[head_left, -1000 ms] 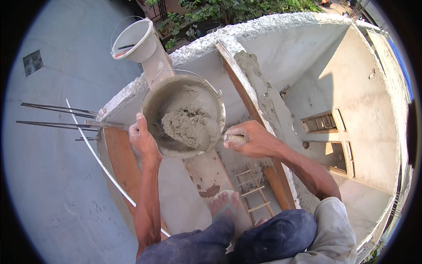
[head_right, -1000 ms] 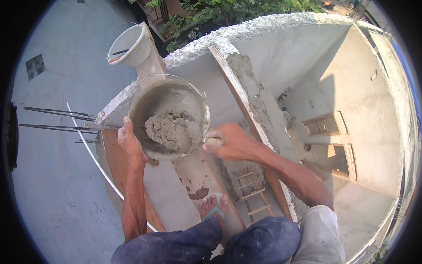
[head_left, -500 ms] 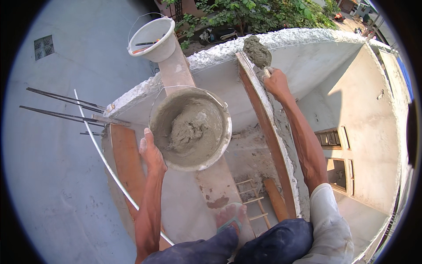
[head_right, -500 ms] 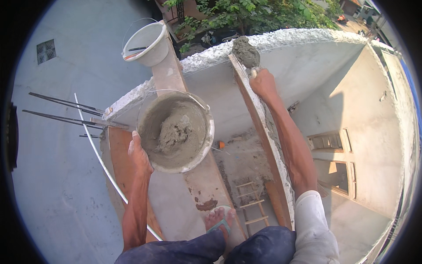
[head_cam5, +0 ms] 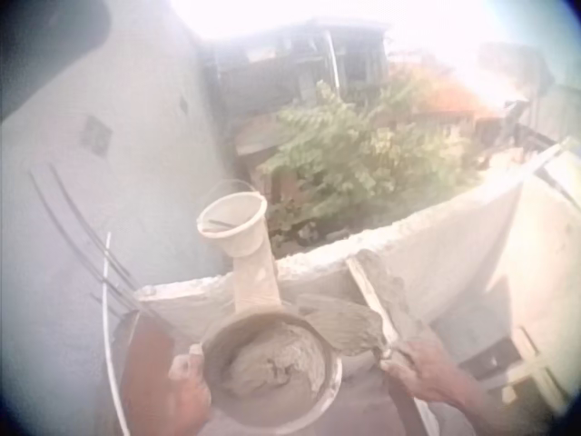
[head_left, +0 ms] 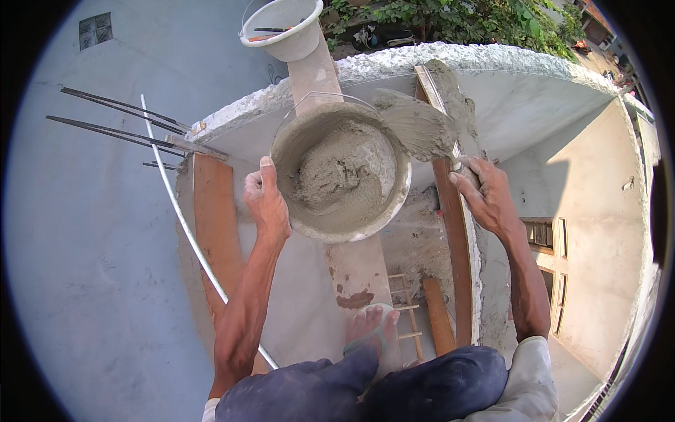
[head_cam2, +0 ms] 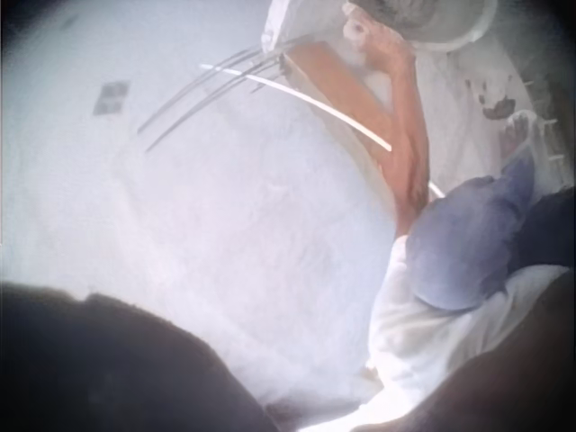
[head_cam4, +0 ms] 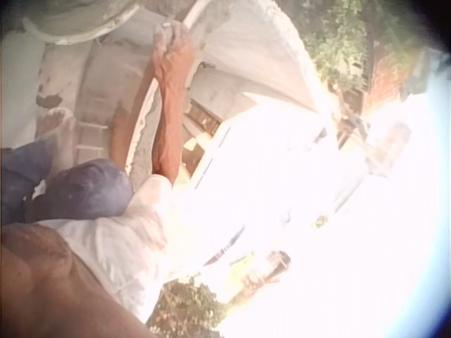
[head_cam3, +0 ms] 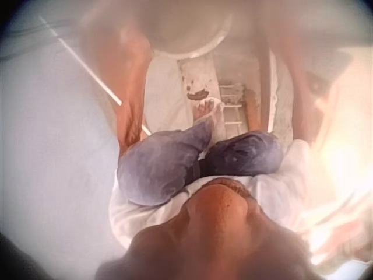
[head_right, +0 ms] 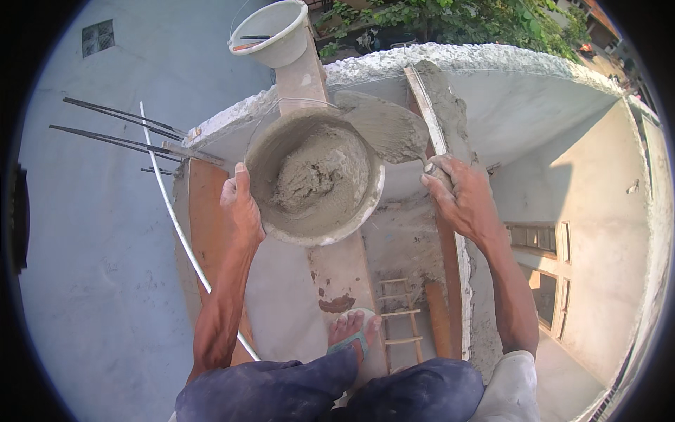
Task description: The person applies cement to the top edge of a wall using a trowel and smooths it with a wooden board.
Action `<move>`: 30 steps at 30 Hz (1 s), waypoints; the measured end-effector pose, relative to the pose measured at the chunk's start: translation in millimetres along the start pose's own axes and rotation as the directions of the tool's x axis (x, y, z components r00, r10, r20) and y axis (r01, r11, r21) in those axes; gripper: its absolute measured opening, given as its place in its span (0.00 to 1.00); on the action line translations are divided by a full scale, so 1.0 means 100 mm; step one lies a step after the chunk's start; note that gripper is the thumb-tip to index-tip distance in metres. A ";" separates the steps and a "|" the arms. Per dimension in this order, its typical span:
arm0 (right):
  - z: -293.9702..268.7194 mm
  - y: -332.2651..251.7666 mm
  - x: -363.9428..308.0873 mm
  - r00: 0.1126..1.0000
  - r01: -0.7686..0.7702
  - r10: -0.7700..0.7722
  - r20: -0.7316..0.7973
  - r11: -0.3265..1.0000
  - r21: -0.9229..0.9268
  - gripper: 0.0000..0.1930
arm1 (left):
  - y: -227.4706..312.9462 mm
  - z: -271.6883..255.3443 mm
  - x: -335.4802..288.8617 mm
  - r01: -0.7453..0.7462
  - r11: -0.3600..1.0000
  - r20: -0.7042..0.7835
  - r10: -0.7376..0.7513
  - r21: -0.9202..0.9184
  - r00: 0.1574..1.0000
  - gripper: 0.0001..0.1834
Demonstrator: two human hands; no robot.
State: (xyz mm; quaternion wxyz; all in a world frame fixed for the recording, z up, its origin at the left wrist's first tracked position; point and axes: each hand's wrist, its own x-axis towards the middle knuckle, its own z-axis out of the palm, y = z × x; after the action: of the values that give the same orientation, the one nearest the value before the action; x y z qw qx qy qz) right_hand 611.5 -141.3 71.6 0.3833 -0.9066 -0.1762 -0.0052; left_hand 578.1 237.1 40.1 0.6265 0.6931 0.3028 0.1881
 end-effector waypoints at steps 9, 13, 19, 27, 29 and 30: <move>0.16 -0.47 0.00 0.966 0.124 0.012 0.257 0.852 -0.509 0.14 | 0.16 0.45 -0.56 -0.289 0.944 -0.001 0.293 0.159 0.956 0.21; 0.44 -0.60 -0.17 0.910 0.196 -0.054 0.412 0.930 -0.312 0.14 | 0.20 0.56 -0.72 -0.380 0.912 0.062 0.375 0.156 0.925 0.20; 0.50 -0.64 -0.30 0.889 0.031 -0.019 0.458 0.999 -0.019 0.15 | 0.27 0.59 -0.78 -0.364 0.907 0.053 0.361 0.214 0.931 0.21; 0.26 -0.58 -0.32 0.873 -0.172 0.031 0.486 0.954 0.247 0.18 | 0.27 0.56 -0.54 -0.282 0.943 0.063 0.275 0.176 0.959 0.23; 0.24 -0.51 -0.40 0.900 -0.180 0.034 0.434 0.936 0.301 0.16 | 0.25 0.60 -0.50 -0.225 0.962 0.040 0.221 0.154 0.974 0.23; 0.19 -0.46 -0.44 0.918 -0.187 0.052 0.393 0.931 0.314 0.15 | 0.25 0.62 -0.45 -0.192 0.972 0.032 0.189 0.137 0.981 0.23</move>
State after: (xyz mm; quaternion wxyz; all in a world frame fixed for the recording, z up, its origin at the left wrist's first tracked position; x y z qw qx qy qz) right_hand 552.9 -111.8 83.6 0.4949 -0.8181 -0.1884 0.2242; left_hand 588.6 160.2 60.7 0.5585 0.7627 0.2414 0.2194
